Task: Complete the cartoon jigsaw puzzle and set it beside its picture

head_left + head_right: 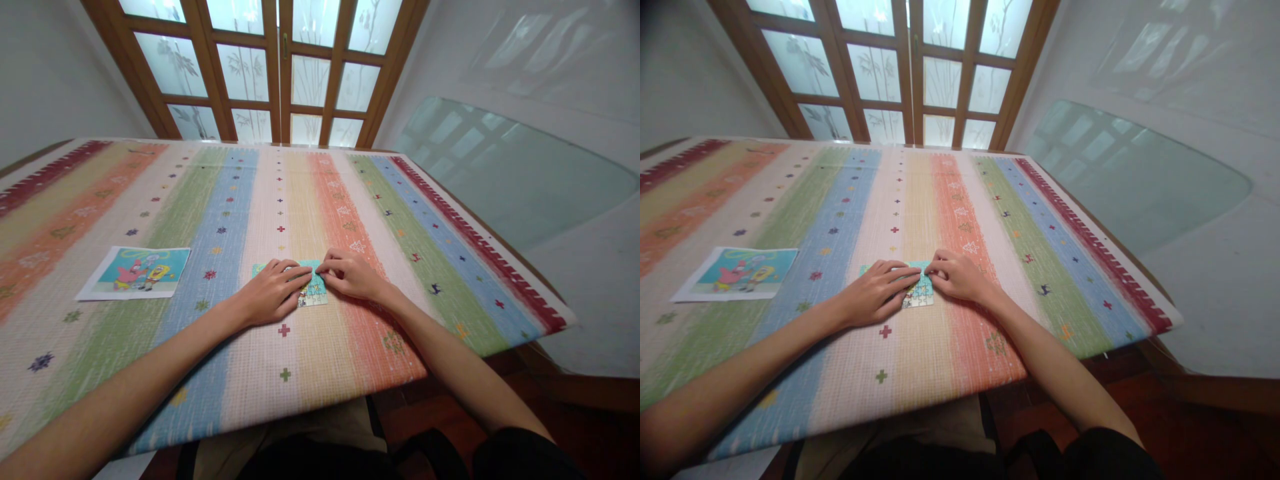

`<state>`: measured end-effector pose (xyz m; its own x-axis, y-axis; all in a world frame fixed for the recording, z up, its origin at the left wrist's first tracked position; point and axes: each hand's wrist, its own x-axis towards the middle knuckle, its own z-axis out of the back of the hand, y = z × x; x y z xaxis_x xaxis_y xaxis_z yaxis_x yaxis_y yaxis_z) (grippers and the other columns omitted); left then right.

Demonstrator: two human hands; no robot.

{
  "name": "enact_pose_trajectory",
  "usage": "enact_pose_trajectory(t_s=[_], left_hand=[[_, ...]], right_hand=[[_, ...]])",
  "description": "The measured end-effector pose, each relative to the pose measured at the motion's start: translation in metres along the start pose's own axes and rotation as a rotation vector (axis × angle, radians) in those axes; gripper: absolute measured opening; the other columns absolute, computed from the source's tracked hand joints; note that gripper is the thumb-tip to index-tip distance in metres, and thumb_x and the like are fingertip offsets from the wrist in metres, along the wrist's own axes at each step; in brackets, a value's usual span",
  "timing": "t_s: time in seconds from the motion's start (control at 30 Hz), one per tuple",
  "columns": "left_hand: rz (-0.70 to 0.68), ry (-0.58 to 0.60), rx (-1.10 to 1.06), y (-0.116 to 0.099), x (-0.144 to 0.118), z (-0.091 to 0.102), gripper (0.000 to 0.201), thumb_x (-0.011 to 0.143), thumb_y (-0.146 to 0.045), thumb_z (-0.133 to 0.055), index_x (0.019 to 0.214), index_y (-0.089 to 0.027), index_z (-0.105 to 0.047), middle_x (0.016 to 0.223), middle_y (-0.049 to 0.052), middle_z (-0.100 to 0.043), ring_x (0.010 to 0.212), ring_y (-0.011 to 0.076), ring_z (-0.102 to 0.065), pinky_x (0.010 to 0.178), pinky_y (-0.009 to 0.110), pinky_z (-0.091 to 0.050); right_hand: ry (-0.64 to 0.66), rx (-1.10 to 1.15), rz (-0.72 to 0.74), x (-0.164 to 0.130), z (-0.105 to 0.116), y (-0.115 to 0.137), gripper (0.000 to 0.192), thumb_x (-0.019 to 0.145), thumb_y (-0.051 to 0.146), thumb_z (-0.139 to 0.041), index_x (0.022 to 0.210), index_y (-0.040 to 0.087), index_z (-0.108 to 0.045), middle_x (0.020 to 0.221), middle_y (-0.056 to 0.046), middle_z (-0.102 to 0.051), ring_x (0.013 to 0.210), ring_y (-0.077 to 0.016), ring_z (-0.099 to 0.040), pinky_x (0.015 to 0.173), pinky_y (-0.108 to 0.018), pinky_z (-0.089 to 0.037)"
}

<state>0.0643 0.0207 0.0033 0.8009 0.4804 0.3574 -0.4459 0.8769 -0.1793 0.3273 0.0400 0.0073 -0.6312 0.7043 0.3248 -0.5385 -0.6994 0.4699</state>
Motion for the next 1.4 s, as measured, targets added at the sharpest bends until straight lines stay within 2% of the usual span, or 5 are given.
enact_pose_trajectory(t_s=[0.2, 0.47, 0.73, 1.1, 1.4], left_hand=[[0.004, 0.015, 0.047, 0.0, 0.0, -0.001, 0.04, 0.102, -0.023, -0.043, 0.135, -0.017, -0.064, 0.143, 0.014, -0.066, 0.122, 0.0335, -0.058, 0.098, 0.052, -0.048], [0.008, 0.013, 0.035, 0.0, 0.0, 0.0, 0.042, 0.101, -0.023, -0.044, 0.139, -0.021, -0.063, 0.147, 0.013, -0.062, 0.12, 0.0325, -0.058, 0.097, 0.051, -0.048], [0.004, 0.016, 0.009, 0.001, 0.0, 0.0, 0.047, 0.1, -0.022, -0.045, 0.145, -0.025, -0.06, 0.148, 0.013, -0.061, 0.117, 0.0329, -0.058, 0.094, 0.051, -0.047], [0.021, 0.014, 0.01, 0.002, -0.001, 0.0, 0.039, 0.1, -0.023, -0.047, 0.134, -0.025, -0.067, 0.145, 0.013, -0.064, 0.118, 0.0329, -0.059, 0.094, 0.051, -0.046], [0.013, 0.03, 0.018, 0.003, 0.0, 0.0, 0.04, 0.102, -0.025, -0.045, 0.136, -0.026, -0.065, 0.144, 0.013, -0.063, 0.118, 0.0329, -0.057, 0.093, 0.05, -0.045]], right_hand=[[-0.056, -0.015, 0.023, 0.001, -0.002, 0.001, 0.016, 0.096, 0.017, -0.06, 0.097, 0.014, -0.076, 0.086, -0.005, -0.061, 0.07, -0.0151, -0.053, 0.068, -0.028, -0.039], [-0.011, -0.014, -0.074, 0.006, -0.005, 0.004, 0.012, 0.097, 0.019, -0.064, 0.102, 0.017, -0.075, 0.091, -0.005, -0.06, 0.072, -0.0156, -0.053, 0.07, -0.029, -0.04], [0.026, 0.077, -0.155, 0.013, -0.005, 0.006, 0.005, 0.092, 0.016, -0.067, 0.096, 0.016, -0.07, 0.088, -0.003, -0.058, 0.073, -0.0156, -0.052, 0.068, -0.028, -0.039], [0.014, 0.323, -0.274, 0.013, 0.0, 0.008, 0.007, 0.093, 0.022, -0.067, 0.09, 0.016, -0.068, 0.071, 0.001, -0.059, 0.065, -0.0138, -0.051, 0.062, -0.026, -0.038], [0.026, 0.253, -0.254, 0.015, -0.001, 0.01, 0.007, 0.095, 0.022, -0.065, 0.09, 0.017, -0.065, 0.072, 0.001, -0.059, 0.064, -0.0146, -0.051, 0.064, -0.028, -0.039]])
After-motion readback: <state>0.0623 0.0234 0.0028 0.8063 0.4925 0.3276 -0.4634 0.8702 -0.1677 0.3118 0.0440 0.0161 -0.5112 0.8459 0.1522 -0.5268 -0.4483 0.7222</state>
